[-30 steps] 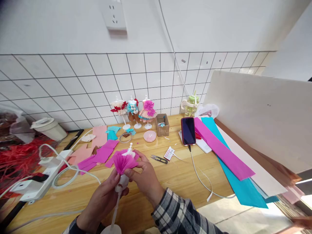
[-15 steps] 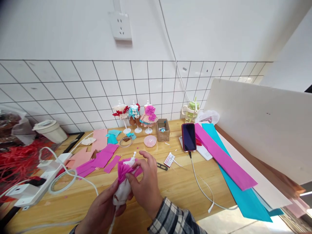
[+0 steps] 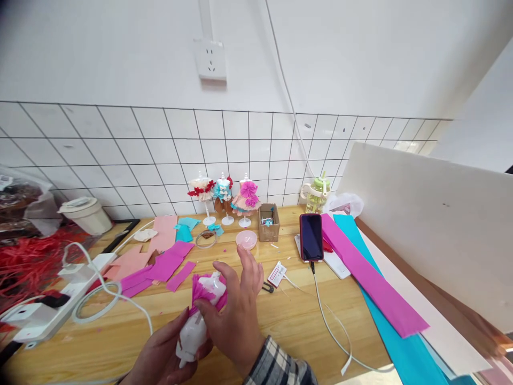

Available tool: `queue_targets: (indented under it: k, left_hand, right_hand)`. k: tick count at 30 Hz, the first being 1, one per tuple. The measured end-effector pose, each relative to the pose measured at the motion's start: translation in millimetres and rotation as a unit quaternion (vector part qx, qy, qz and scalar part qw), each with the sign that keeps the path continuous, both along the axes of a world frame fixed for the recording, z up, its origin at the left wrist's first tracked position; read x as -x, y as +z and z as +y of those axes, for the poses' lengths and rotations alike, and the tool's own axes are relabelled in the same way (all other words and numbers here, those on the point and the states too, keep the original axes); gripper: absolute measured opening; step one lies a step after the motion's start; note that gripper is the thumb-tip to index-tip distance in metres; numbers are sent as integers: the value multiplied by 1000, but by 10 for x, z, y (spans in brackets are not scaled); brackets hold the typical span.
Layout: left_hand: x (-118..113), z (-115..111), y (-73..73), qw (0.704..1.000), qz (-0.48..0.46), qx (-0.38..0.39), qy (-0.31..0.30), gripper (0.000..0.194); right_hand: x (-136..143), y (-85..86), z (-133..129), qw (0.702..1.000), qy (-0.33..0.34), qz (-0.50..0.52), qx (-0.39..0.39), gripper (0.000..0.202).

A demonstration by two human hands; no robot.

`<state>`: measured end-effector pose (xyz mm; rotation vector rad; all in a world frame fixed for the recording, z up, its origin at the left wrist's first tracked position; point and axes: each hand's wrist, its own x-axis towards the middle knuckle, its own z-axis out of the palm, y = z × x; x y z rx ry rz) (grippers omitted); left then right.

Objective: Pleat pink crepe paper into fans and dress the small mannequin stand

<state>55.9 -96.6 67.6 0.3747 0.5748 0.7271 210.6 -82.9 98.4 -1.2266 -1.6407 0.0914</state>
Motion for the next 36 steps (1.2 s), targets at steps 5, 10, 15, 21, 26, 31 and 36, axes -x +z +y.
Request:
queue_targets:
  k: [5,10,15,21,26,31,36]
  left_hand:
    - [22,-12,-58,999,-3,-37,-23,42]
    - [-33,-1,-42,998,24,-61,-25,39]
    - [-65,24,11,997,16,-64,-30,42]
    - [-51,5,9,997,5,-73,-33,41]
    - [-58,32,-10,997,-2,-78,-15,45]
    - [-3,107,60,981,25,-184,58,47]
    - [96,245,140,950,84,-269,135,40]
  right_hand:
    - [-3,10,32,999,6,23,26,48]
    - [-41,6,34,994,41,70,68,44]
    - [-79,-46,35,989,56,113,76,41]
    - [-106,-68,70,988,73,124,59,44]
    - [-119,-16,36,988,88,115,43,51]
    - [-108,-175,-29,986,51,157,38,41]
    - [73,-598,-130,947,191,191,173,12]
